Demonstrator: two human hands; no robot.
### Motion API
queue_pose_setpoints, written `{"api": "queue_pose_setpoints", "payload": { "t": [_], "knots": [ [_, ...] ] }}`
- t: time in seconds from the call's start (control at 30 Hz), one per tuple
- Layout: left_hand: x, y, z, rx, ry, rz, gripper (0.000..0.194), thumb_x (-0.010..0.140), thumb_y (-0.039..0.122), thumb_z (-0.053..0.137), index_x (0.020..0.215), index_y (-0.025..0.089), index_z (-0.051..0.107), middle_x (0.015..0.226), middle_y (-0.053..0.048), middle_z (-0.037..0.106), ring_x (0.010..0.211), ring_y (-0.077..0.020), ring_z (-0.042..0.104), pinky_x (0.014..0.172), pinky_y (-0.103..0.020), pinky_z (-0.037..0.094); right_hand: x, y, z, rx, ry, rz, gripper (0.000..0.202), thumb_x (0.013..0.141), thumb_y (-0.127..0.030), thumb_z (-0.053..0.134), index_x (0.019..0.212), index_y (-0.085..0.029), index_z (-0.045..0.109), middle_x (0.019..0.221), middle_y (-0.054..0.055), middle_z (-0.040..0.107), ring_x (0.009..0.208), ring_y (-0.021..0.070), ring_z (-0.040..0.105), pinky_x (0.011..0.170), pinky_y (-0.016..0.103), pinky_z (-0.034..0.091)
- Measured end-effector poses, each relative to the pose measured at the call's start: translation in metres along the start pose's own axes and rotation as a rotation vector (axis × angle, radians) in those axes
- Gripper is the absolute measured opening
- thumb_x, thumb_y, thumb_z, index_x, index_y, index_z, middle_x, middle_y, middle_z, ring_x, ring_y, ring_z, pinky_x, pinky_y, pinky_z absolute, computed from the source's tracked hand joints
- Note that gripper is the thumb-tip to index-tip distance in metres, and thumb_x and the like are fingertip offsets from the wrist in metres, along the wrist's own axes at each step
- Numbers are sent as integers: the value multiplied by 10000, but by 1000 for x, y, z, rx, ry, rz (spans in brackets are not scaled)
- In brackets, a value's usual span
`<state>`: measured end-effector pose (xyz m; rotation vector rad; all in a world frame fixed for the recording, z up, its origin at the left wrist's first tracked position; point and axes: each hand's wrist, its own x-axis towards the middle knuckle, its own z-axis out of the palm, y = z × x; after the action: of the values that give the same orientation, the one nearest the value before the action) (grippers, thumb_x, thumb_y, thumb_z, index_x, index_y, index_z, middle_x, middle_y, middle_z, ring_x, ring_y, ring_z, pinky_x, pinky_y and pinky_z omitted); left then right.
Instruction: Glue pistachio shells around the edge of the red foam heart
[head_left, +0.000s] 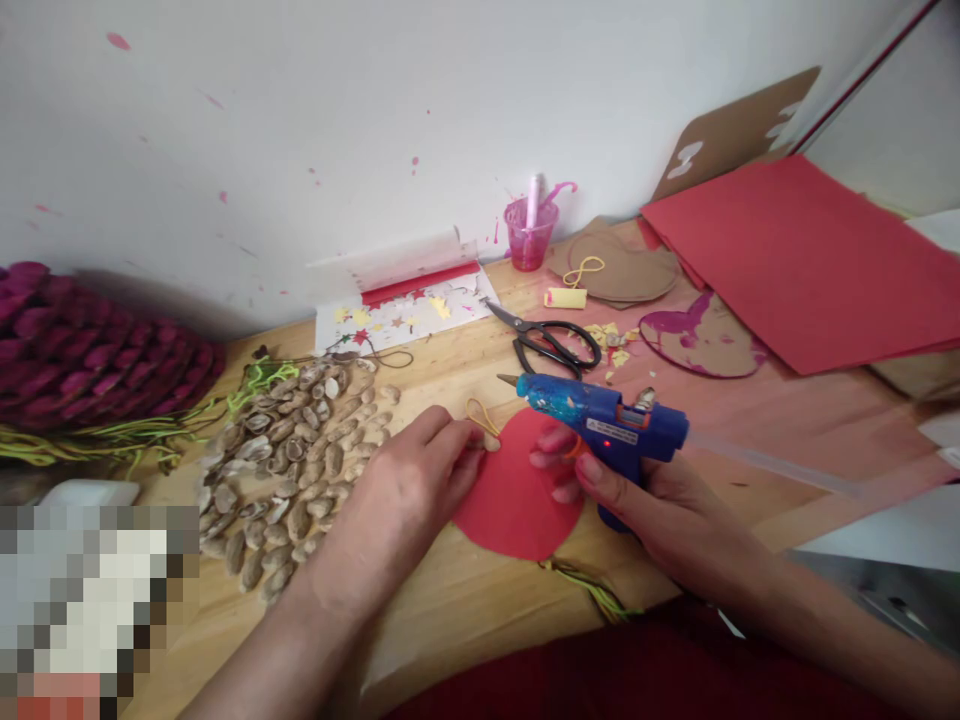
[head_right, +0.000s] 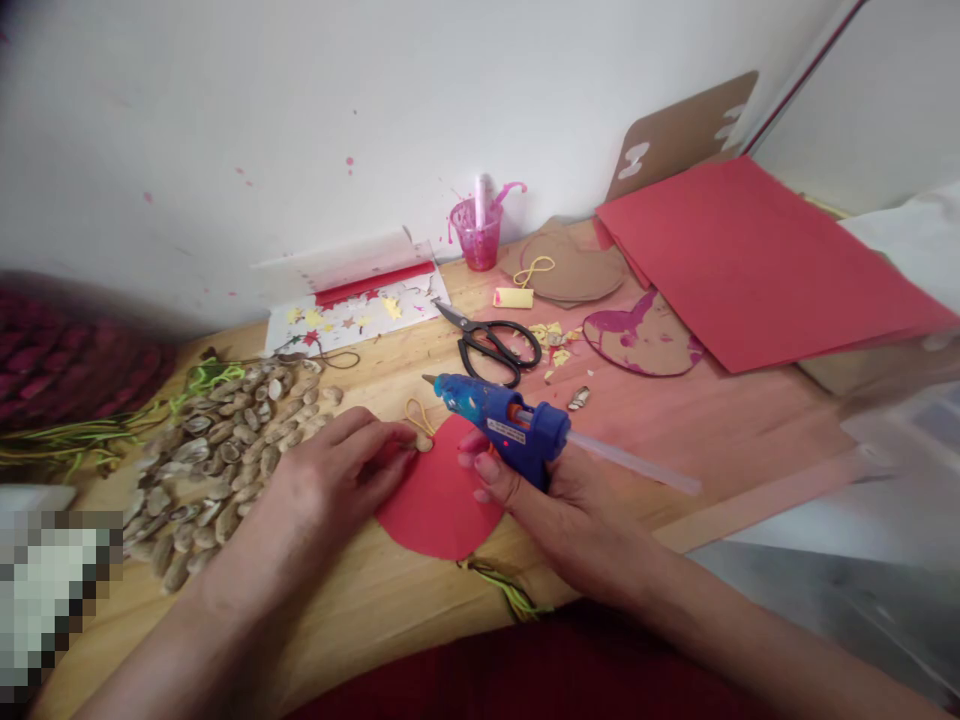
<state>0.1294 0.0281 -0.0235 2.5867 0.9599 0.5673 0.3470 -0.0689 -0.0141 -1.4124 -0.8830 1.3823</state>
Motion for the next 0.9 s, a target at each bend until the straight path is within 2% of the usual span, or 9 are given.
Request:
{"api": "queue_pose_setpoints", "payload": {
  "t": [0.17, 0.4, 0.9],
  "knots": [
    [0, 1, -1, -2, 8, 12, 118, 989, 209, 554, 1061, 207, 647, 919, -22, 609, 760, -126, 617, 688, -256, 499, -1, 1, -2, -51, -4, 2, 358, 857, -569, 692, 1062, -281, 754, 1042, 57, 764, 936, 250, 694, 865, 419, 588],
    [0, 3, -4, -15, -24, -5, 113, 999, 205, 542, 1051, 204, 642, 903, -14, 593, 749, -122, 616, 696, -262, 500, 0, 3, -4, -81, -9, 14, 345, 873, -554, 687, 1091, -293, 747, 1112, 49, 759, 1043, 261, 678, 951, 424, 547],
    [1, 5, -4, 0, -39, -14, 152, 1016, 236, 510, 1051, 203, 654, 893, -31, 608, 736, -137, 608, 692, -270, 518, 0, 3, -5, -81, -26, 11, 327, 883, -542, 677, 1099, -306, 743, 1084, 45, 764, 1020, 260, 690, 920, 413, 568]
  ]
}}
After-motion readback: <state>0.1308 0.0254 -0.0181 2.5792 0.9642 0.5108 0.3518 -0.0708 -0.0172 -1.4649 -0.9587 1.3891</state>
